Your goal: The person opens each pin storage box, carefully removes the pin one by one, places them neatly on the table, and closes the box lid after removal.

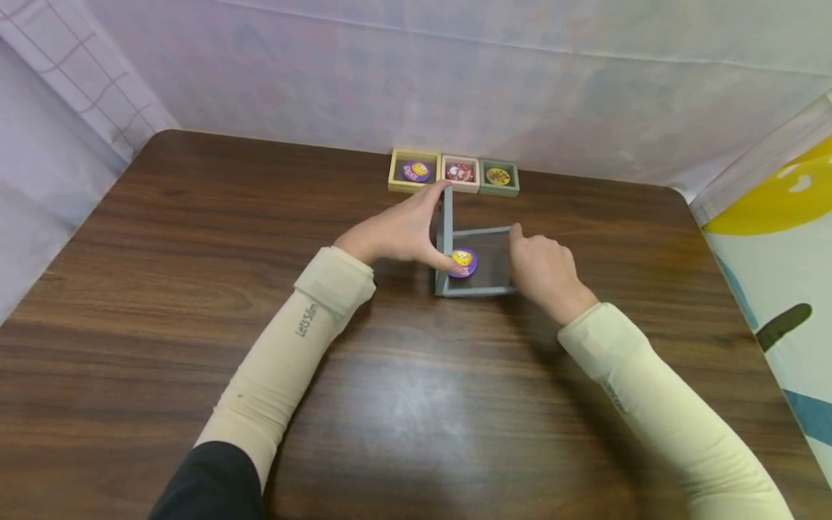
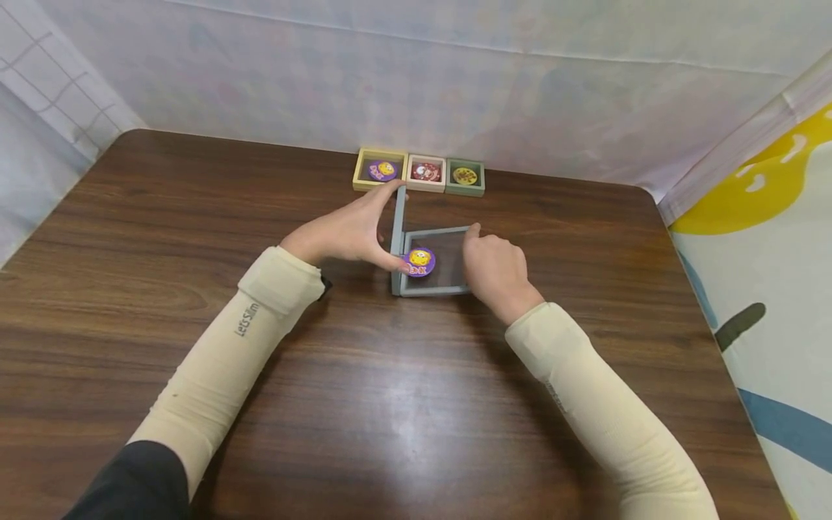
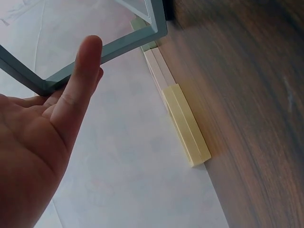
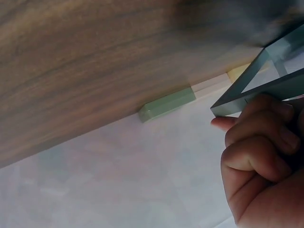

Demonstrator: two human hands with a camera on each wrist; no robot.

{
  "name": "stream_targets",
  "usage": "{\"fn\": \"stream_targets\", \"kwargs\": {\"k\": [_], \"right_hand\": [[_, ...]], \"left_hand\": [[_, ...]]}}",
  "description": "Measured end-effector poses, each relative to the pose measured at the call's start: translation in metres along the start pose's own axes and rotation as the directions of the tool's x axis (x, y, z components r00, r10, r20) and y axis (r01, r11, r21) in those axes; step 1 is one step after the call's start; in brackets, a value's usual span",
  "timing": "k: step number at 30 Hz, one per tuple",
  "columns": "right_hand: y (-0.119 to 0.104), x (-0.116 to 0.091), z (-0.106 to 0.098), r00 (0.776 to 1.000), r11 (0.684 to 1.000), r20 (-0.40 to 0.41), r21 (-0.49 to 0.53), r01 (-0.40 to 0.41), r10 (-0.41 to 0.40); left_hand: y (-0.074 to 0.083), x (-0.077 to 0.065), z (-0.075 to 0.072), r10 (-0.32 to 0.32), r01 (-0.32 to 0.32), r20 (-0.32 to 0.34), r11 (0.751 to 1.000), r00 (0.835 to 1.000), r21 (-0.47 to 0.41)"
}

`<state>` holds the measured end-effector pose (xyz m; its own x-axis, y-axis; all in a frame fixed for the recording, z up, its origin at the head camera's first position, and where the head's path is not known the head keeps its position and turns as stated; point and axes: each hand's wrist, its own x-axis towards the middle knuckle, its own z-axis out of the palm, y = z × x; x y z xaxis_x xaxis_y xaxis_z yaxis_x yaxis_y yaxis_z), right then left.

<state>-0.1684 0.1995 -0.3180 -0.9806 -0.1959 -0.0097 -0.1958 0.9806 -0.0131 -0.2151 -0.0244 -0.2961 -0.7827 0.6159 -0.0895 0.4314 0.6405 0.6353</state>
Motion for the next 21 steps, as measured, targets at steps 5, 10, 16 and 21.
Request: {"fn": "stream_targets", "kwargs": {"k": [5, 10, 16, 21], "right_hand": [[0.001, 0.000, 0.005, 1.000, 1.000, -0.006, -0.008, 0.002, -0.002], [0.001, 0.000, 0.008, 1.000, 1.000, 0.017, -0.001, -0.010, 0.010], [0.001, 0.000, 0.012, 0.997, 1.000, 0.080, 0.002, -0.016, 0.015], [0.002, 0.001, 0.016, 0.990, 1.000, 0.138, -0.018, 0.000, 0.003]], "left_hand": [[0.000, 0.000, 0.000, -0.002, 0.002, 0.004, 1.000, 1.000, -0.002], [-0.001, 0.000, 0.000, -0.003, 0.003, 0.004, 1.000, 1.000, -0.006], [-0.003, 0.000, 0.000, 0.002, -0.002, 0.010, 1.000, 1.000, -0.015], [-0.003, 0.001, -0.001, -0.003, 0.003, 0.027, 1.000, 1.000, -0.025]]}}
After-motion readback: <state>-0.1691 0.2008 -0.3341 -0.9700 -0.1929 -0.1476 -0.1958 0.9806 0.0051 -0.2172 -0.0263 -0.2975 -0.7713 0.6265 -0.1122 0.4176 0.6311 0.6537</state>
